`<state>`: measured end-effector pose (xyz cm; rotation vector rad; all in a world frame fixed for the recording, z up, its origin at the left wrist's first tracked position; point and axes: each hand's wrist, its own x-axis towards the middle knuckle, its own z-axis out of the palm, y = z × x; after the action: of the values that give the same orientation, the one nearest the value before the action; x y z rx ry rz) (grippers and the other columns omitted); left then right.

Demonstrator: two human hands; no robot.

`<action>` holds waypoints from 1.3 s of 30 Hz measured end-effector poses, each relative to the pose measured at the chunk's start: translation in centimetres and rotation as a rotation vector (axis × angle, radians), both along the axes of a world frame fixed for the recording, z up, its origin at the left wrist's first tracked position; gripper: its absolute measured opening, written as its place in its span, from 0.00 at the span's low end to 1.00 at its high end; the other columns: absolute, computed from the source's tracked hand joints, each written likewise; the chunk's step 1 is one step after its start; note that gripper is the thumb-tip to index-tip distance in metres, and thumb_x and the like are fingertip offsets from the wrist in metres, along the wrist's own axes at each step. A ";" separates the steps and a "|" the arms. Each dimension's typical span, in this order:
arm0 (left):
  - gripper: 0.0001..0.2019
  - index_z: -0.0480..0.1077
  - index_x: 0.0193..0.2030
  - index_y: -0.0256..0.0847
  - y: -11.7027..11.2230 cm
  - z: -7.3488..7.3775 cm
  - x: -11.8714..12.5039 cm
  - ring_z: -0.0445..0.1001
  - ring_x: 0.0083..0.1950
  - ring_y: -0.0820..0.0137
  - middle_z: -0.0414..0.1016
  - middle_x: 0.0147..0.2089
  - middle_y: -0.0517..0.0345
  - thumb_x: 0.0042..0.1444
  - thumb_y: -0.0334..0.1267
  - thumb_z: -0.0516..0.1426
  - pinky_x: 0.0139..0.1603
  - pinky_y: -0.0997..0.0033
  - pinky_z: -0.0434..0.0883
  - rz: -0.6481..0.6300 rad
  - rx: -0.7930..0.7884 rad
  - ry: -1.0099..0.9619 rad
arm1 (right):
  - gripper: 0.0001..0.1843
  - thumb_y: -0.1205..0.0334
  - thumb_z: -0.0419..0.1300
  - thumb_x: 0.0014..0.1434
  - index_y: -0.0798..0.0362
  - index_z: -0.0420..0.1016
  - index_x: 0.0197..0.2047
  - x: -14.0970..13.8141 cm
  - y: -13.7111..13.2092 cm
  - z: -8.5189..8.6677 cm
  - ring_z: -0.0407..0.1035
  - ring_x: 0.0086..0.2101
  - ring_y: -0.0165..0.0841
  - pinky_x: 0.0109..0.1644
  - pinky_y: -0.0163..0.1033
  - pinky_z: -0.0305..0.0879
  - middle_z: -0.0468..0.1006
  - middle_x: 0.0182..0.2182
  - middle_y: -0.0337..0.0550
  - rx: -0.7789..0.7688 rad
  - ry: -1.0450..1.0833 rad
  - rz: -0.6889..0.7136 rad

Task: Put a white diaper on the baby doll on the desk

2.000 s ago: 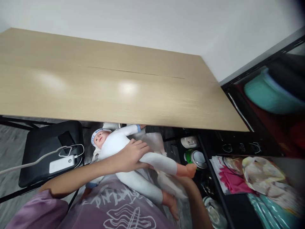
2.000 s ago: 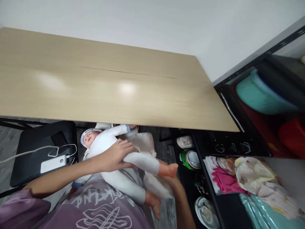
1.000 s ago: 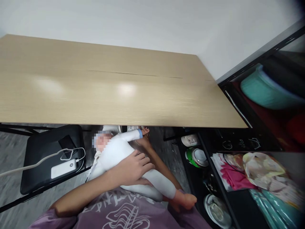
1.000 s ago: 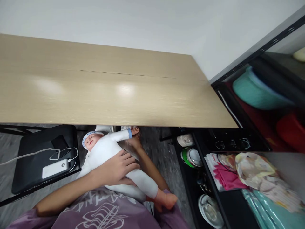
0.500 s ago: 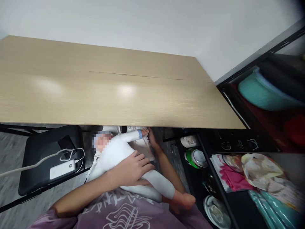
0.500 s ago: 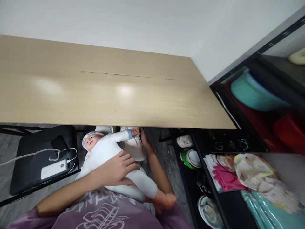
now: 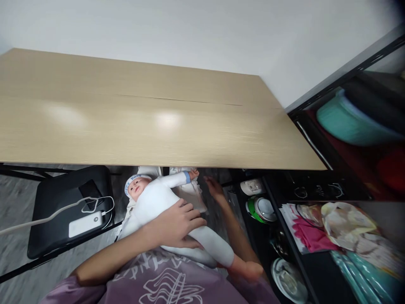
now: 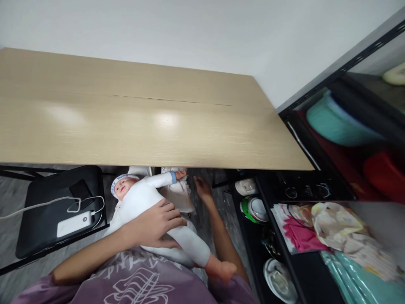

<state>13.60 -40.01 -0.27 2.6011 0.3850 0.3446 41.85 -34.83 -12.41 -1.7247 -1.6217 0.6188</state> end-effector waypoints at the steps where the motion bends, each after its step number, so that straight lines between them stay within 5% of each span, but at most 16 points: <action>1: 0.30 0.78 0.64 0.39 0.0 0.0 0.0 0.79 0.50 0.56 0.86 0.52 0.50 0.76 0.66 0.62 0.52 0.53 0.66 -0.007 -0.011 -0.009 | 0.19 0.45 0.59 0.83 0.50 0.82 0.55 0.5 -0.6 0.4 0.82 0.49 0.43 0.56 0.54 0.84 0.86 0.52 0.50 0.014 -0.002 -0.060; 4: 0.33 0.79 0.64 0.39 0.1 0.0 0.0 0.79 0.50 0.55 0.87 0.52 0.49 0.74 0.69 0.61 0.54 0.52 0.67 -0.023 -0.050 -0.024 | 0.19 0.43 0.57 0.82 0.48 0.80 0.51 0.7 -1.9 3.0 0.82 0.50 0.49 0.61 0.60 0.80 0.87 0.47 0.50 0.096 -0.011 -0.082; 7: 0.33 0.79 0.64 0.40 0.1 -0.4 -0.1 0.79 0.50 0.54 0.88 0.52 0.49 0.75 0.69 0.61 0.56 0.51 0.68 -0.024 -0.078 -0.032 | 0.14 0.51 0.62 0.80 0.47 0.80 0.61 -1.7 -1.4 6.5 0.80 0.59 0.47 0.70 0.58 0.75 0.87 0.56 0.50 0.182 -0.057 0.286; 10: 0.32 0.79 0.65 0.40 0.0 -0.7 -0.1 0.79 0.51 0.54 0.88 0.53 0.48 0.75 0.69 0.60 0.59 0.50 0.68 -0.018 -0.078 -0.029 | 0.27 0.57 0.66 0.75 0.48 0.74 0.74 -6.0 0.9 8.4 0.75 0.69 0.50 0.75 0.58 0.71 0.81 0.70 0.54 0.074 -0.221 0.653; 13: 0.31 0.78 0.67 0.41 -0.4 -0.2 -0.4 0.81 0.54 0.53 0.88 0.55 0.47 0.75 0.67 0.61 0.63 0.50 0.70 0.008 -0.094 -0.039 | 0.25 0.65 0.66 0.72 0.53 0.77 0.70 -10.9 3.5 8.7 0.79 0.62 0.52 0.69 0.56 0.74 0.85 0.64 0.56 -0.088 -0.479 0.747; 16: 0.29 0.71 0.76 0.44 -1.7 0.2 -2.2 0.80 0.69 0.52 0.85 0.68 0.45 0.78 0.59 0.62 0.74 0.48 0.71 0.122 -0.095 -0.131 | 0.19 0.72 0.63 0.71 0.57 0.79 0.63 -14.4 5.2 9.1 0.84 0.53 0.49 0.57 0.50 0.77 0.87 0.59 0.57 -0.156 -0.632 0.837; 19: 0.22 0.69 0.74 0.50 -4.1 -1.2 -6.5 0.80 0.71 0.54 0.84 0.68 0.49 0.77 0.40 0.62 0.77 0.47 0.74 0.379 -0.067 -0.308 | 0.15 0.70 0.64 0.72 0.57 0.79 0.60 -15.7 5.5 10.4 0.83 0.53 0.49 0.55 0.48 0.76 0.88 0.58 0.57 -0.090 -0.633 0.889; 21: 0.16 0.73 0.63 0.51 -6.2 -3.4 -10.2 0.84 0.59 0.56 0.85 0.54 0.53 0.72 0.33 0.63 0.64 0.50 0.82 0.672 0.032 -0.452 | 0.14 0.71 0.63 0.71 0.55 0.79 0.58 -15.6 5.4 11.5 0.82 0.54 0.47 0.57 0.47 0.74 0.88 0.57 0.54 -0.033 -0.581 0.890; 24: 0.18 0.68 0.57 0.49 -9.2 -7.0 -14.9 0.83 0.56 0.56 0.77 0.56 0.51 0.67 0.41 0.70 0.59 0.48 0.84 1.201 0.030 -0.502 | 0.16 0.73 0.60 0.69 0.53 0.79 0.57 -15.1 4.7 13.4 0.81 0.53 0.44 0.57 0.46 0.72 0.88 0.55 0.51 0.061 -0.466 0.859; 27: 0.35 0.62 0.67 0.48 -10.7 -8.6 -16.8 0.84 0.65 0.50 0.77 0.66 0.43 0.62 0.52 0.74 0.64 0.39 0.85 1.352 -0.305 -0.436 | 0.22 0.73 0.60 0.65 0.51 0.80 0.61 -14.6 3.6 15.7 0.80 0.53 0.45 0.58 0.47 0.72 0.87 0.54 0.50 0.146 -0.342 0.839; 29: 0.38 0.66 0.70 0.49 -10.7 -8.1 -16.7 0.86 0.65 0.44 0.82 0.65 0.42 0.60 0.56 0.74 0.63 0.34 0.87 1.302 -0.513 -0.371 | 0.27 0.72 0.60 0.63 0.48 0.80 0.63 -14.1 2.6 17.5 0.80 0.55 0.46 0.60 0.49 0.73 0.88 0.55 0.49 0.176 -0.278 0.821; 32: 0.29 0.79 0.62 0.64 -9.3 -5.8 -16.0 0.90 0.56 0.38 0.90 0.56 0.56 0.54 0.60 0.74 0.54 0.26 0.89 1.143 -0.638 -0.351 | 0.32 0.72 0.59 0.60 0.41 0.81 0.64 -12.4 1.1 20.1 0.80 0.57 0.49 0.62 0.53 0.75 0.88 0.56 0.45 0.173 -0.245 0.746; 34: 0.24 0.83 0.58 0.66 -7.5 -3.8 -15.7 0.91 0.54 0.38 0.91 0.55 0.59 0.54 0.59 0.73 0.52 0.27 0.90 1.065 -0.592 -0.344 | 0.32 0.73 0.58 0.59 0.39 0.83 0.62 -10.6 0.6 21.3 0.81 0.56 0.51 0.61 0.56 0.76 0.88 0.55 0.45 0.178 -0.256 0.649; 37: 0.26 0.82 0.61 0.52 -3.5 -0.3 -15.3 0.90 0.55 0.38 0.91 0.55 0.46 0.57 0.55 0.72 0.52 0.33 0.89 1.067 -0.378 -0.212 | 0.23 0.70 0.60 0.60 0.41 0.85 0.55 -7.5 1.1 21.8 0.82 0.52 0.52 0.56 0.54 0.77 0.89 0.49 0.48 0.196 -0.328 0.470; 39: 0.29 0.80 0.62 0.49 0.0 2.2 -14.7 0.88 0.50 0.40 0.90 0.52 0.46 0.56 0.56 0.72 0.46 0.40 0.87 1.072 -0.217 -0.084 | 0.13 0.65 0.63 0.64 0.43 0.84 0.49 -5.5 2.3 21.4 0.82 0.48 0.52 0.50 0.50 0.75 0.89 0.46 0.49 0.191 -0.396 0.351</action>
<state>-1.06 -40.01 1.94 1.9373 1.6602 0.6940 36.36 -32.57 8.98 -1.4971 -2.2122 0.2732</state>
